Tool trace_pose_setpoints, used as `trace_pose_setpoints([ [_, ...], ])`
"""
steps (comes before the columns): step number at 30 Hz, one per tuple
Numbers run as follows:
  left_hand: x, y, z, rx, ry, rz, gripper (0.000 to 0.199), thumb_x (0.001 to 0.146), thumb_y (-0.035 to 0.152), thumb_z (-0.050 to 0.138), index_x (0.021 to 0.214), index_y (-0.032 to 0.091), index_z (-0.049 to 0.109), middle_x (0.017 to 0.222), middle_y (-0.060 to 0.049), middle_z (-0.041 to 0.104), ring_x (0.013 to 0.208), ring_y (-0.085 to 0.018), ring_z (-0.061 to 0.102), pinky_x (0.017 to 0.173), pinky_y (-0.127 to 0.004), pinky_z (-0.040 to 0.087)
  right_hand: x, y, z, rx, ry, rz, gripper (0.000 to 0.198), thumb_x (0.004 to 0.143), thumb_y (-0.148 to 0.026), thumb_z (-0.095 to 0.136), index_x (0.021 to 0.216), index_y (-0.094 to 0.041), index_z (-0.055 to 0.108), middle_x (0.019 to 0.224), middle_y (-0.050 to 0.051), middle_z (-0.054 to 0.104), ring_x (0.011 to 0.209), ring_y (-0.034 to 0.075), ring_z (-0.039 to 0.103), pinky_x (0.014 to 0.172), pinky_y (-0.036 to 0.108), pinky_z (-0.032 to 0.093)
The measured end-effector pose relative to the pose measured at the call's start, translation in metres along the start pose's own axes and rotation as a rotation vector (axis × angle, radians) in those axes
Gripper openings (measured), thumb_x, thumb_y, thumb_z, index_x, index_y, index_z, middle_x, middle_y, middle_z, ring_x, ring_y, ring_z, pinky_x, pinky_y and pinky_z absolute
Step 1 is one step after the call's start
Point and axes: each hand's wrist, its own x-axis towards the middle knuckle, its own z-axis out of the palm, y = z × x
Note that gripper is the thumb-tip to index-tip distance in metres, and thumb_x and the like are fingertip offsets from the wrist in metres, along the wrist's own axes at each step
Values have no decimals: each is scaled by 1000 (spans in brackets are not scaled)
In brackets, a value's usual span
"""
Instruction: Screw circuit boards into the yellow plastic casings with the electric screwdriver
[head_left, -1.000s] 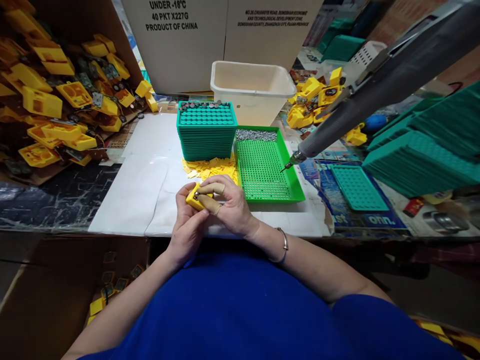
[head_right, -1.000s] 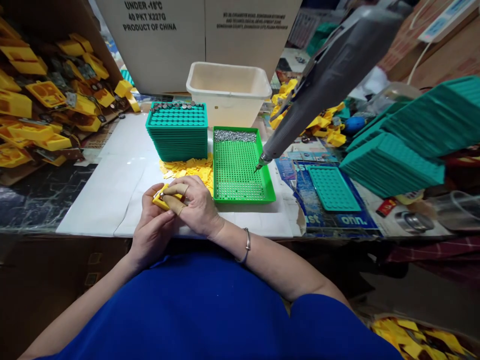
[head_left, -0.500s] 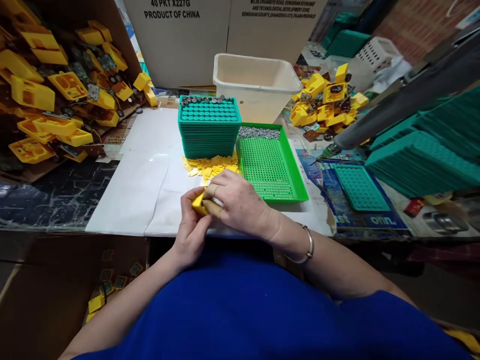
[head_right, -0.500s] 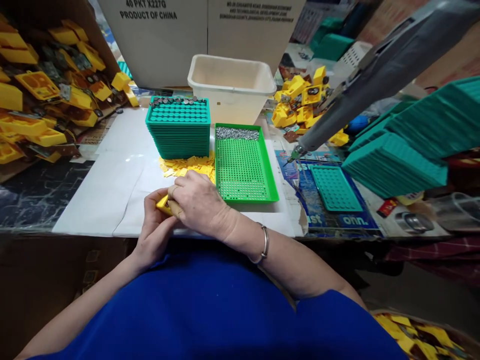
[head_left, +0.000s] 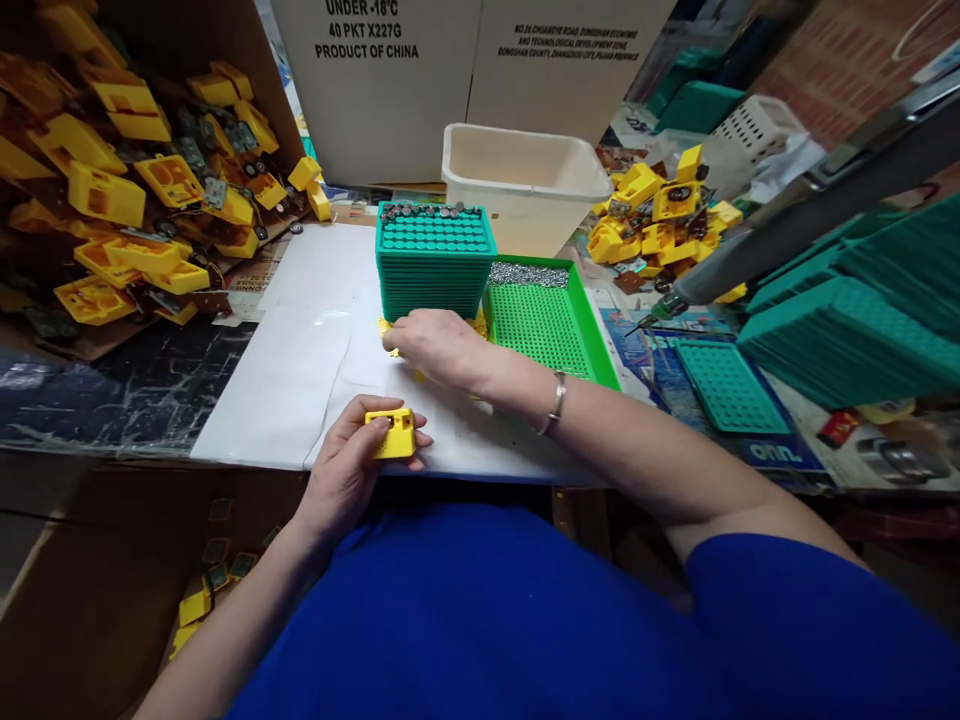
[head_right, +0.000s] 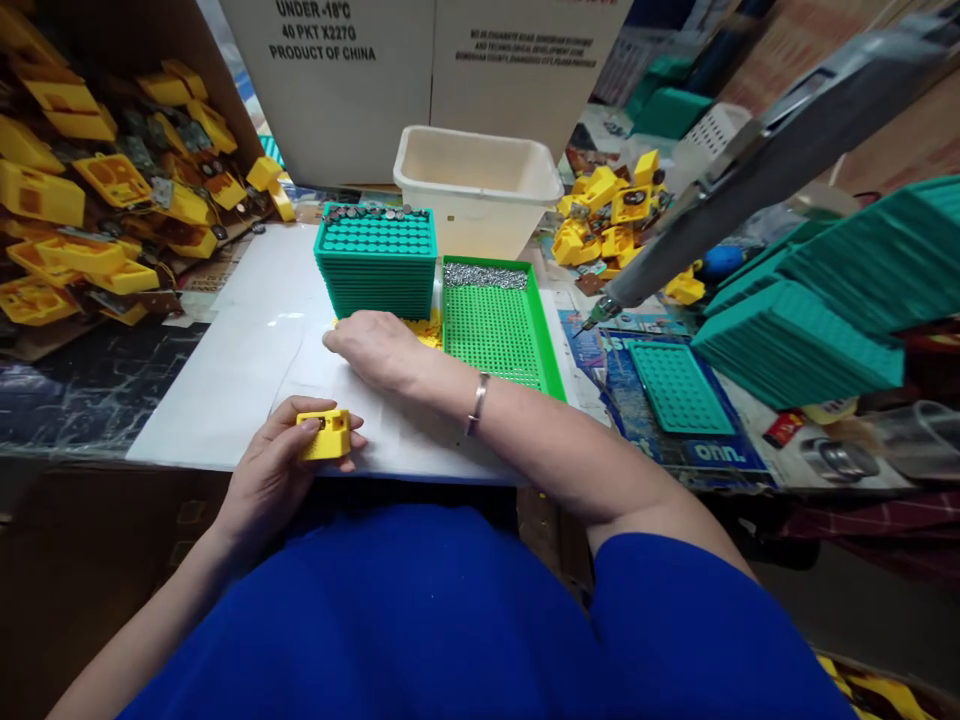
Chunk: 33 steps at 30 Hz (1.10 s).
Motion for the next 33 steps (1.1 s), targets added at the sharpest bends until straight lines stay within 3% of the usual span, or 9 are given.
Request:
trace_pose_setpoints([
  [3,0,2,-2,7,-25,4,18,83,25,66,98,17,60,87,-9,76,74,-21,73,53,-25,56,18,-10,6,-196,-96,-99,29,93,-8,44,104,-12,70,96,16,72,90,24,65,65,31,41],
  [8,1,4,0,-26,-20,-30,18,82,24,67,97,17,60,87,-9,76,77,-21,74,57,-26,58,18,-9,0,-101,-25,-109,33,92,-6,43,113,-13,67,99,14,71,89,20,64,69,29,44],
  [11,3,5,2,-43,-5,-19,15,83,22,66,97,17,61,94,-8,76,82,-20,74,64,-27,60,-6,-2,-4,333,180,-20,36,90,-6,48,120,-15,64,102,9,71,89,16,64,75,28,47],
  [15,6,4,5,-62,-43,-7,14,84,20,65,97,18,62,94,-6,75,83,-20,73,66,-29,59,-55,-4,10,1177,291,87,21,81,-19,68,101,-12,67,85,3,70,73,12,66,71,26,53],
  [18,9,2,11,-60,-99,-7,14,85,20,64,98,19,62,88,-5,74,85,-21,72,65,-28,59,-84,-9,26,1421,332,171,18,75,-25,75,87,-14,66,77,0,69,69,11,67,69,26,55],
  [22,10,1,21,-41,-147,-29,15,84,21,64,99,18,62,84,-5,73,81,-20,72,64,-27,58,-99,-8,36,1158,492,119,12,79,-25,74,79,-15,67,77,2,70,68,9,65,65,22,53],
  [28,21,9,21,-2,-292,-164,14,81,24,65,91,16,61,68,-6,71,63,-21,69,47,-24,51,-108,-4,44,283,914,-384,12,92,-18,57,92,-15,69,81,8,72,75,14,65,69,28,55],
  [30,23,7,22,20,-278,-145,14,83,24,64,94,16,61,73,-6,71,67,-20,69,52,-25,53,-110,-7,45,356,919,-264,12,91,-16,58,94,-16,69,84,8,73,78,15,67,71,28,56],
  [33,22,0,23,97,-225,-69,20,88,27,62,106,21,58,88,-3,70,80,-19,68,68,-29,55,-110,-13,44,797,796,90,6,87,-19,65,89,-17,70,84,4,74,76,12,69,71,24,57],
])
